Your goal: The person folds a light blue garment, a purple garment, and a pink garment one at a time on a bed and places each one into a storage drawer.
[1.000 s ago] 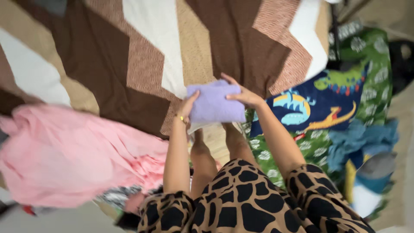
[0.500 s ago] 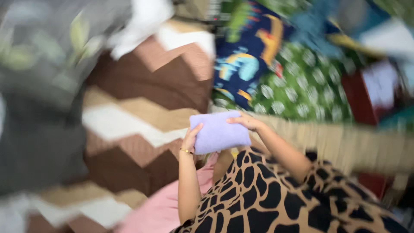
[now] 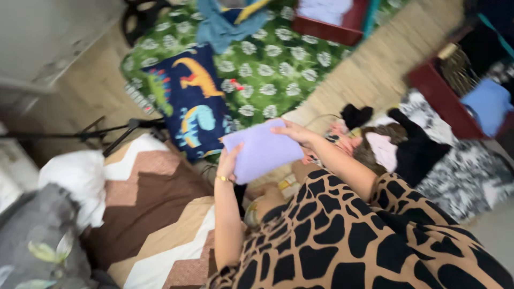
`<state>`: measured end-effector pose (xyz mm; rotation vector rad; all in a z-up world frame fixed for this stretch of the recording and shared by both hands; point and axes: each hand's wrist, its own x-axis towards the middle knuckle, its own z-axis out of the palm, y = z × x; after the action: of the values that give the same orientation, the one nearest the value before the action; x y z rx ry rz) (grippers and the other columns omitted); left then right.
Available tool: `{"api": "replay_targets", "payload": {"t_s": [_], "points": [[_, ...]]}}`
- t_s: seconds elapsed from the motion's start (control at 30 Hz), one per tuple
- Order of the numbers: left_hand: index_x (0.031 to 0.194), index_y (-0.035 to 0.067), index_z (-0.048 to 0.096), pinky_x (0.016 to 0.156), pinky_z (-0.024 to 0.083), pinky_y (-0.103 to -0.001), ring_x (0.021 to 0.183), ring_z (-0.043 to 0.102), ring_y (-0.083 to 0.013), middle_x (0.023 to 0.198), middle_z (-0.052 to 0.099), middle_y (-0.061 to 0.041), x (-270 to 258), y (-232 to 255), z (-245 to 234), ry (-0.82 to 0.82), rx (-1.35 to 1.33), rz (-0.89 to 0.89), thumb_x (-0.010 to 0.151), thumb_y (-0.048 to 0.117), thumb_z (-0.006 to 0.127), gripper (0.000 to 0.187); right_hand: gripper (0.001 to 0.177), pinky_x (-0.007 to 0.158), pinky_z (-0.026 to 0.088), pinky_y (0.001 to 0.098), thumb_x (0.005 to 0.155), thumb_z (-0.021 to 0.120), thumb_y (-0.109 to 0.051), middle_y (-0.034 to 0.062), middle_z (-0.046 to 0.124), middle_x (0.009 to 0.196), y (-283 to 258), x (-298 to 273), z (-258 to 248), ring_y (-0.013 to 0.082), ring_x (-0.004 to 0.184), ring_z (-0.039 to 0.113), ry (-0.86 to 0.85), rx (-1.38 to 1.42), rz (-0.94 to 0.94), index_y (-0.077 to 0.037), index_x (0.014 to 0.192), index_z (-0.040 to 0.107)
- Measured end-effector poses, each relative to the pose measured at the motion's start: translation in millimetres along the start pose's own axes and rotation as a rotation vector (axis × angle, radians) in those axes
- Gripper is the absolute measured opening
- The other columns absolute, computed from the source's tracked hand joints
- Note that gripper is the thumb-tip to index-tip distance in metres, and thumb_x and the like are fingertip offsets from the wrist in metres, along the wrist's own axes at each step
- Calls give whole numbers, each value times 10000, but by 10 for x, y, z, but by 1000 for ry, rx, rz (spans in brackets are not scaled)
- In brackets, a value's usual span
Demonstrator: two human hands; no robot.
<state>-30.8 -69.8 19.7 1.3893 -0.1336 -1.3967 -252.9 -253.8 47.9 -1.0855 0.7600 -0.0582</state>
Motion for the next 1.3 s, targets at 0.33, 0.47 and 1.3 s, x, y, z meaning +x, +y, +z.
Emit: {"api": "replay_targets", "payload": {"t_s": [0.33, 0.47, 1.3], "points": [[1308, -8, 614, 891, 595, -367, 1025, 718, -216, 1181, 720, -117, 876, 368, 2267, -313, -76, -146, 926, 288, 714, 493, 484, 998, 507, 314, 957, 708, -326, 69, 676, 1247, -313, -811, -1939, 157, 1140, 628, 400, 210, -258, -68, 1351, 595], [1309, -29, 614, 883, 586, -379, 1010, 710, -231, 1175, 714, -138, 1181, 493, 2853, -474, -100, -292, 950, 251, 711, 466, 508, 993, 505, 309, 961, 709, -345, 68, 665, 1240, -423, -1020, -2385, 153, 1132, 623, 489, 262, -277, -64, 1361, 571], [1231, 3, 671, 835, 595, -354, 966, 729, -230, 1095, 745, -118, 4185, 1064, 5001, -380, -2, -348, 892, 235, 706, 412, 978, 1101, 271, 725, 525, 846, -408, 183, 370, 1568, -2401, -87, -4341, 425, 1439, 356, 729, -1479, -465, -298, 1455, 567]]}}
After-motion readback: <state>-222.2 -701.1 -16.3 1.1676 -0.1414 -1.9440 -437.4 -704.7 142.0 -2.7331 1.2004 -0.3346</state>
